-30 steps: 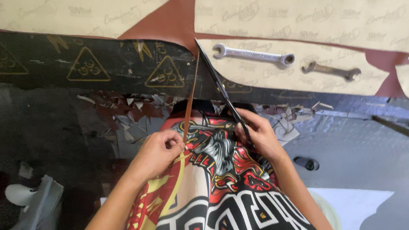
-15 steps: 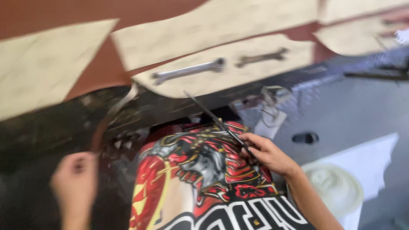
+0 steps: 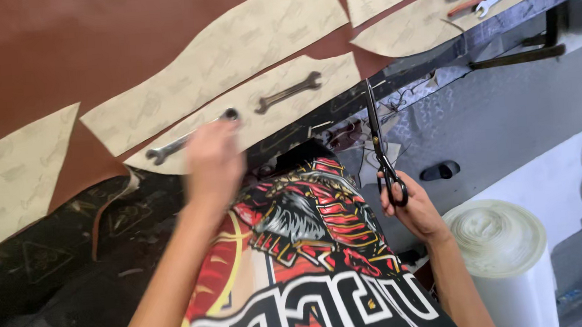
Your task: The person uses large shears to cut a brown leather sheet along the edges of several light-colored paper templates laid on a workbench. They reposition the templates and trim the leather around them, then remove the templates to reveal the cut leather pieces.
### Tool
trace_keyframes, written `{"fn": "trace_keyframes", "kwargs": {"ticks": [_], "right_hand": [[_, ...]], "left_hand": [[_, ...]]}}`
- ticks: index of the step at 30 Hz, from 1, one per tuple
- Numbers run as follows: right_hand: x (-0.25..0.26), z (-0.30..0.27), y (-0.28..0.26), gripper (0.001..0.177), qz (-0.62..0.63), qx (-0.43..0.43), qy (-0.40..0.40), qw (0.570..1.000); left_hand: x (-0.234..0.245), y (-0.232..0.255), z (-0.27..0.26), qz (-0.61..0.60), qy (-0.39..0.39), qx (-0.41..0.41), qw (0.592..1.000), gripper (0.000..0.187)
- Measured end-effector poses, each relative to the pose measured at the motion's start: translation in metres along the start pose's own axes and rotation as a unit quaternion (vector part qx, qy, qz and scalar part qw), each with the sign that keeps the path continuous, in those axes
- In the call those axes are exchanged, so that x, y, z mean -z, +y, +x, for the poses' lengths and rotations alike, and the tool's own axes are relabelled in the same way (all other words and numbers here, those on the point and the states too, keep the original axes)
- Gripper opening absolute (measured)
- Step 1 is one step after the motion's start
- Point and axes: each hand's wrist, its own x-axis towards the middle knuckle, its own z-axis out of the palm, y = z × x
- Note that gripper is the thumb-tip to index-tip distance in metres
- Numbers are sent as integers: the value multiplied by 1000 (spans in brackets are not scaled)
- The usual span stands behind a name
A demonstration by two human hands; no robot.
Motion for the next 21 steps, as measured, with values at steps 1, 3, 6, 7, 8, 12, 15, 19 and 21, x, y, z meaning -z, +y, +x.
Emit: {"fn": "trace_keyframes", "kwargs": {"ticks": [1, 3, 6, 7, 8, 12, 15, 19, 21], "right_hand": [[14, 4, 0, 55, 2, 1, -5, 1000], [37, 7, 3, 56, -1, -12, -10, 1000], [69, 19, 1, 57, -16, -26, -14, 999], [79, 22, -1, 56, -18, -30, -20, 999], [86, 24, 2, 55, -16, -36, -28, 999], [103, 44, 1, 52, -30, -49, -42, 997], [94, 65, -6, 53, -56, -52, -34, 996], [87, 74, -10, 57, -42, -57, -44, 996], [83, 77, -5, 58, -19, -56, -49, 997]], "left_hand": [[-29, 16, 17, -10, -2, -33, 999, 32], [-74, 41, 43, 30, -49, -84, 995, 32], [-118, 64, 71, 124, -74, -123, 982, 39], [-126, 64, 79, 144, -80, -114, 980, 41], [-131, 62, 83, 168, -90, -104, 976, 44], [-132, 54, 93, 227, -97, -126, 961, 51], [-129, 62, 96, 246, -141, -93, 954, 53], [-130, 64, 103, 262, -145, -93, 950, 54], [-128, 65, 100, 249, -141, -94, 954, 55]]}}
